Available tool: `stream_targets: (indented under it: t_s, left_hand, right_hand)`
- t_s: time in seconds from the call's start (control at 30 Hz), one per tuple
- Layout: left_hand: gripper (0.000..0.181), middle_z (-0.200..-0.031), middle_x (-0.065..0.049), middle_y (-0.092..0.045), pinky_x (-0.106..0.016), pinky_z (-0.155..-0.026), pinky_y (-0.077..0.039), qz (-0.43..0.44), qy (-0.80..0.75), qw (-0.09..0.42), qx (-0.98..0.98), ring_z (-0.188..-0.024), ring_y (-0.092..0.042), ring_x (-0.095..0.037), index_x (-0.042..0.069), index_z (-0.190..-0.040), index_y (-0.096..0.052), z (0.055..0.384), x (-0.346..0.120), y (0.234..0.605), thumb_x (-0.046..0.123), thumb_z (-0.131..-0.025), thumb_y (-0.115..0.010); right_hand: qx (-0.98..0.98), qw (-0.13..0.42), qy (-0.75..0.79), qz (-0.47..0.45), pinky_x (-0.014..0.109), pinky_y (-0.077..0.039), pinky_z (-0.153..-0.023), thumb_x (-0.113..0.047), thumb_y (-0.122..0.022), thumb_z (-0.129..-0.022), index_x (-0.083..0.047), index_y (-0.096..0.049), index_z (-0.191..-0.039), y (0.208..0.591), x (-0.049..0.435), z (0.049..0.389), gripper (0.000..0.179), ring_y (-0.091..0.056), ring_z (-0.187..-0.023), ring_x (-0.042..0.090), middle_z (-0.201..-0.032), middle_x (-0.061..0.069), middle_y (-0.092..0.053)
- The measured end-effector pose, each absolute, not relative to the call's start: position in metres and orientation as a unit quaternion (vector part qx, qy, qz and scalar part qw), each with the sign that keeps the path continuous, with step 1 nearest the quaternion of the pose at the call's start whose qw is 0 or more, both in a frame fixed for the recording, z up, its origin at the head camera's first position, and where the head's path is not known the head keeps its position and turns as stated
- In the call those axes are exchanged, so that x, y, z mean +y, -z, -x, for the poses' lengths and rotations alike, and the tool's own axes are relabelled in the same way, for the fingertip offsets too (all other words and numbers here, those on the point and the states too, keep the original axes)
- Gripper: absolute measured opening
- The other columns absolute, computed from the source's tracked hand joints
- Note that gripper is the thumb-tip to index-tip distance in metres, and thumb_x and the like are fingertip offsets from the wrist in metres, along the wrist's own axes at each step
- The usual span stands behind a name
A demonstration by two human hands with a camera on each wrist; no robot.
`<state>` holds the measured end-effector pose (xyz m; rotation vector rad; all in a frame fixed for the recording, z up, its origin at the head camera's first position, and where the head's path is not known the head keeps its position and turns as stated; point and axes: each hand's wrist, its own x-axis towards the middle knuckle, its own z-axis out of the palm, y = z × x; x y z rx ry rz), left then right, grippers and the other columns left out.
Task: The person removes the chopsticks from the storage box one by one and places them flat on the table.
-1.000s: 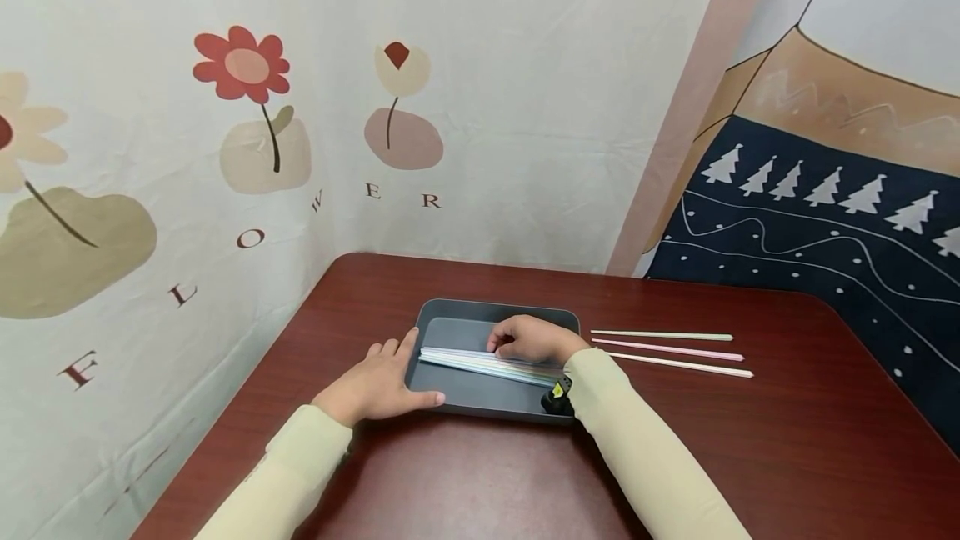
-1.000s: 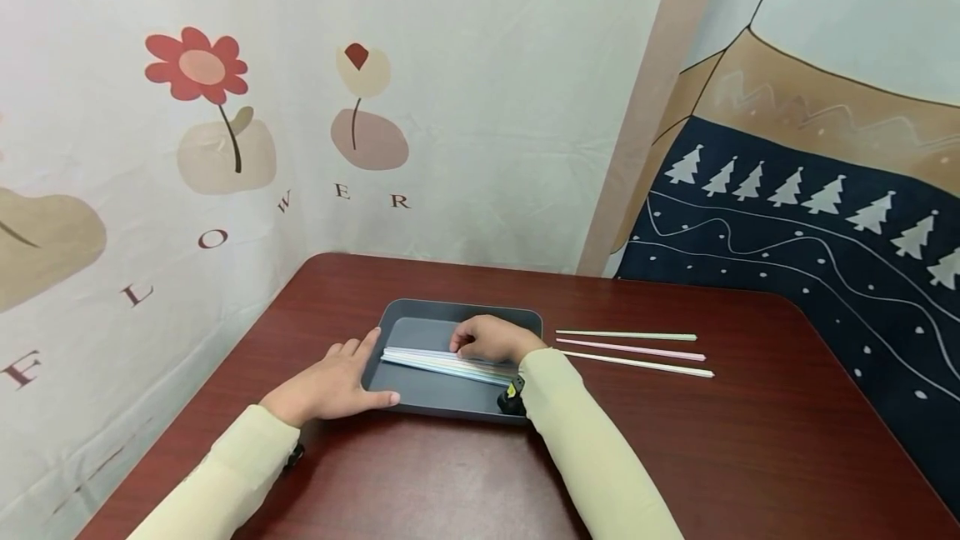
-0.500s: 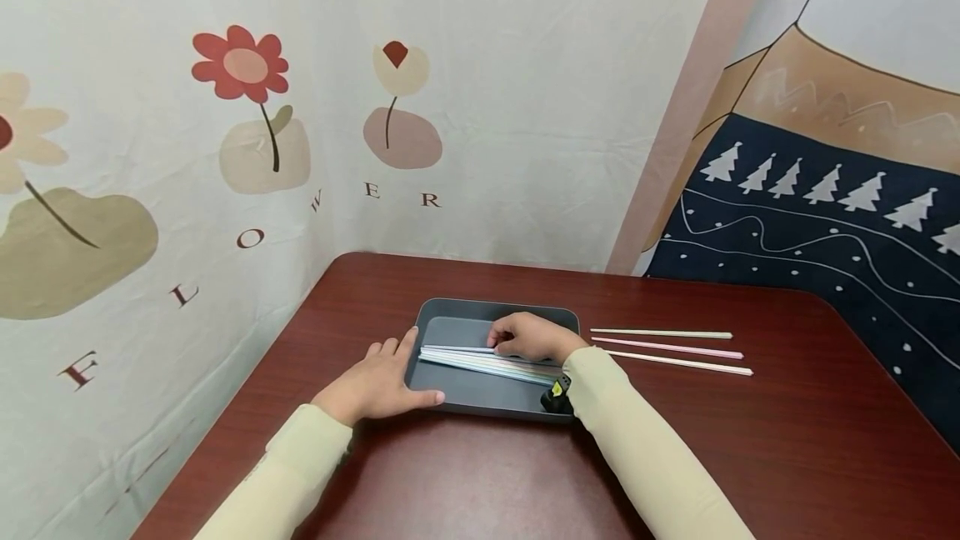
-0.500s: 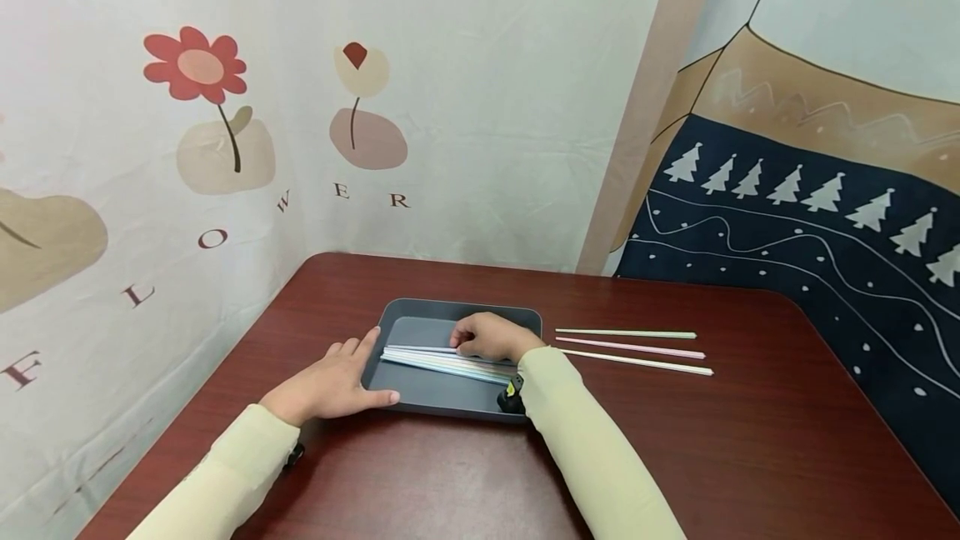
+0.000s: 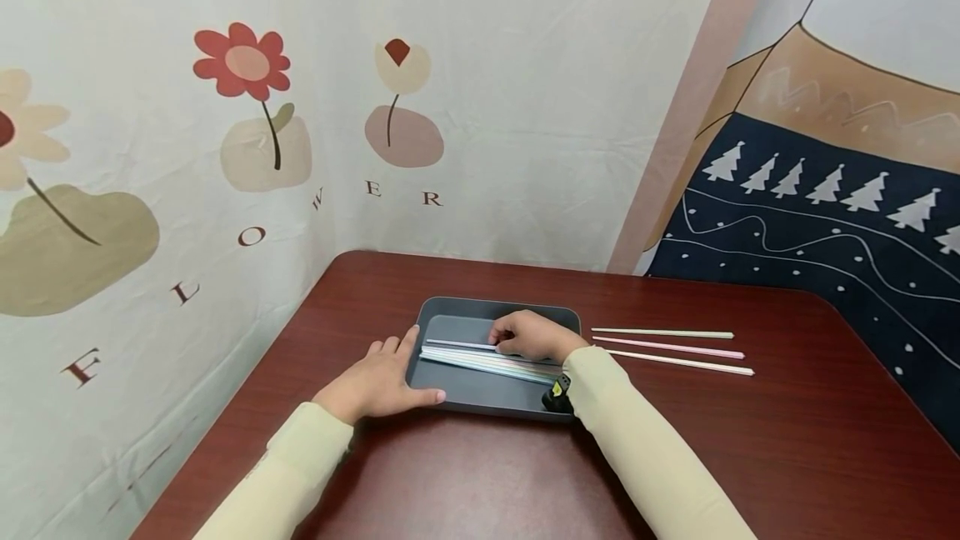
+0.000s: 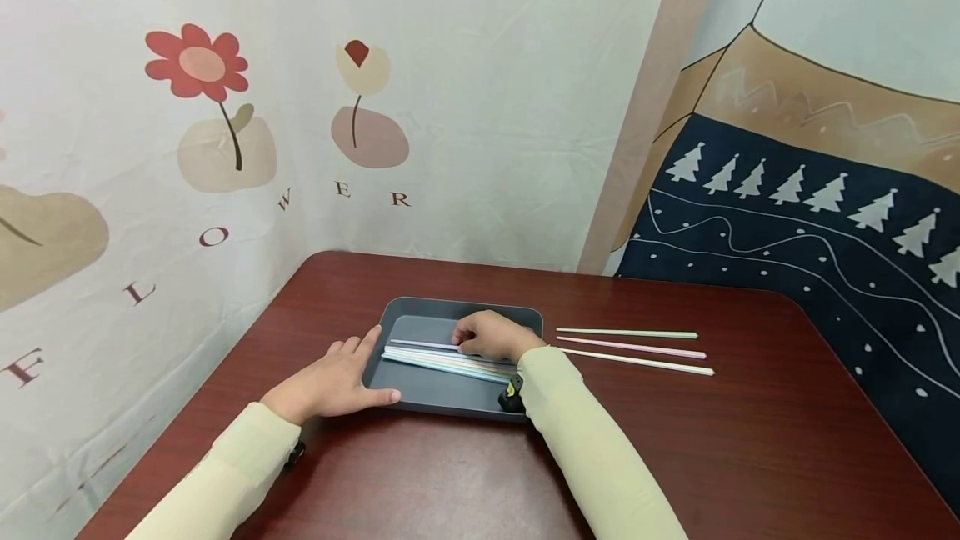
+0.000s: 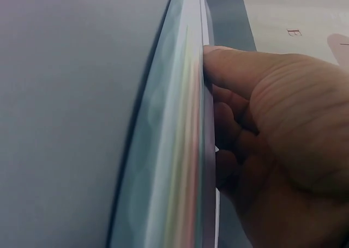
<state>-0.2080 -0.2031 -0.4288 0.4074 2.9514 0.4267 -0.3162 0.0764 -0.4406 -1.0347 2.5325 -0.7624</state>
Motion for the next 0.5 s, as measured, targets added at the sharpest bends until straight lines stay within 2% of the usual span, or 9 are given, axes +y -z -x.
stream_targets:
  t_s: [0.27,0.5]
  left_hand:
    - [0.128,-0.14,-0.022,-0.045,-0.049,-0.094,-0.047,-0.127,-0.147,0.068,0.979,-0.124,-0.042,-0.041,0.001,-0.157,-0.019,0.209,-0.203,0.429,0.084,-0.069,-0.062]
    - [0.127,-0.141,-0.022,-0.045,-0.049,-0.095,-0.047,-0.127,-0.144,0.07,0.979,-0.124,-0.042,-0.041,0.002,-0.157,-0.019,0.209,-0.203,0.428,0.084,-0.07,-0.062]
  right_hand:
    - [0.883,0.135,0.256,0.369,0.03,-0.045,-0.07,-0.012,-0.061,-0.1,-0.023,-0.067,-0.092,0.438,0.078,0.316,0.015,-0.05,-0.068,0.008,-0.078,-0.008,-0.059]
    - [0.881,0.135,0.264,0.368,0.031,-0.046,-0.069,-0.013,-0.059,-0.101,-0.02,-0.069,-0.097,0.428,0.079,0.312,0.012,-0.052,-0.069,0.01,-0.082,-0.007,-0.061]
